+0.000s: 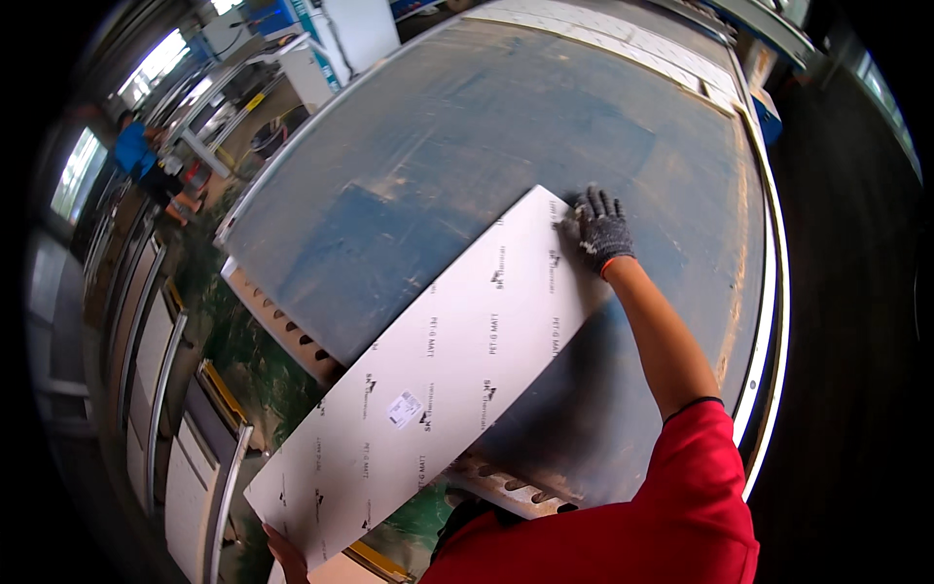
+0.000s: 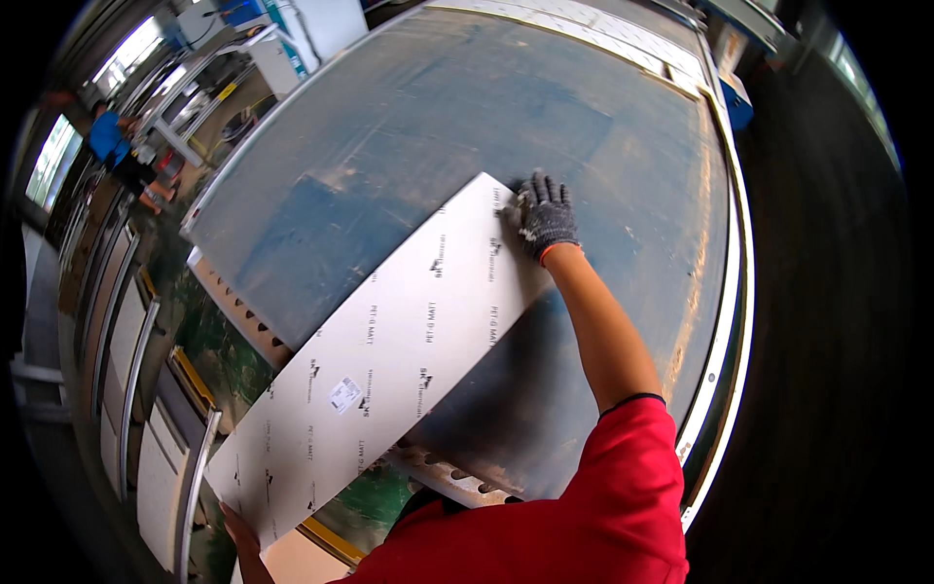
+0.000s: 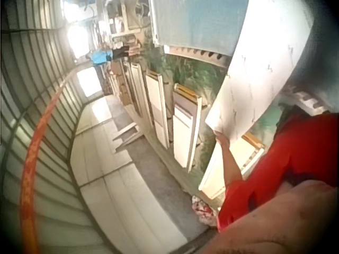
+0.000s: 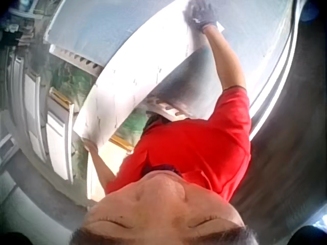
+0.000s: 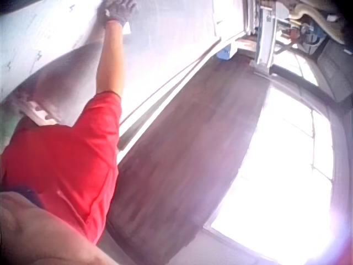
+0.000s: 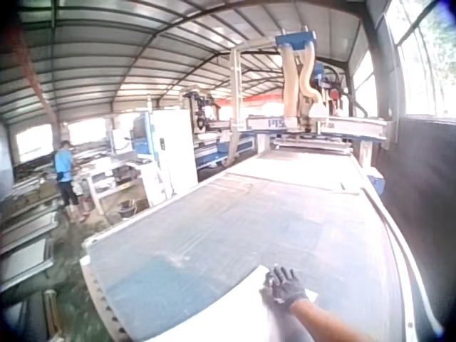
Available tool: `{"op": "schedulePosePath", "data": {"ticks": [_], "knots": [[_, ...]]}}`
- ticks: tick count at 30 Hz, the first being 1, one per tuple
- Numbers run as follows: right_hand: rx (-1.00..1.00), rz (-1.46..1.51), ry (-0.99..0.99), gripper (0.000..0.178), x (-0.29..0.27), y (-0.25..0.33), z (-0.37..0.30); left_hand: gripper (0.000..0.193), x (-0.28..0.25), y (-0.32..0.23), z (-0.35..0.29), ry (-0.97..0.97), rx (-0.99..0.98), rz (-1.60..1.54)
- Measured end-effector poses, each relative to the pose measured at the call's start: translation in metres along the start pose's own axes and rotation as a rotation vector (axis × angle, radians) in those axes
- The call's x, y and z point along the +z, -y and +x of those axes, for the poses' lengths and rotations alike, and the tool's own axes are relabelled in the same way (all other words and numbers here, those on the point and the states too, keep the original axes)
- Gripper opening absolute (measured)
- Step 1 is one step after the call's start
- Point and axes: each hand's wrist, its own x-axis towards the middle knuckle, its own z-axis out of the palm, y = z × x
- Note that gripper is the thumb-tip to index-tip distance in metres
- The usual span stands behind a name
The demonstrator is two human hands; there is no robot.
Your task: The person uses a sanding block to smooth the edges of white rectangular panels on a workbench. They repeatedly pick up panels, sand the edges, and place them into stacks on the floor.
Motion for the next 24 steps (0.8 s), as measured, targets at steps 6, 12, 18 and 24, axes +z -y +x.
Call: {"op": "schedulePosePath", "data": {"ticks": [6, 12, 18, 24], "knots": [[-0.263, 0.099, 0.043, 0.066, 0.003, 0.12, 0.009, 0.078, 0.066, -0.088, -0.06, -0.109, 0.124, 0.071], [-0.562, 0.254, -0.097, 0.067, 0.03, 0.312, -0.109, 0.082, 0.062, -0.08, -0.064, -0.218, -0.008, 0.163], [-0.992, 0.702, 0.114, 0.084, -0.013, 0.543, -0.305, 0.073, 0.056, -0.054, -0.095, -0.225, 0.039, 0.309], [-0.948, 0.576, 0.099, 0.068, 0.001, 0.523, -0.306, 0.075, 0.05, -0.074, -0.13, -0.115, -0.156, 0.401]]}}
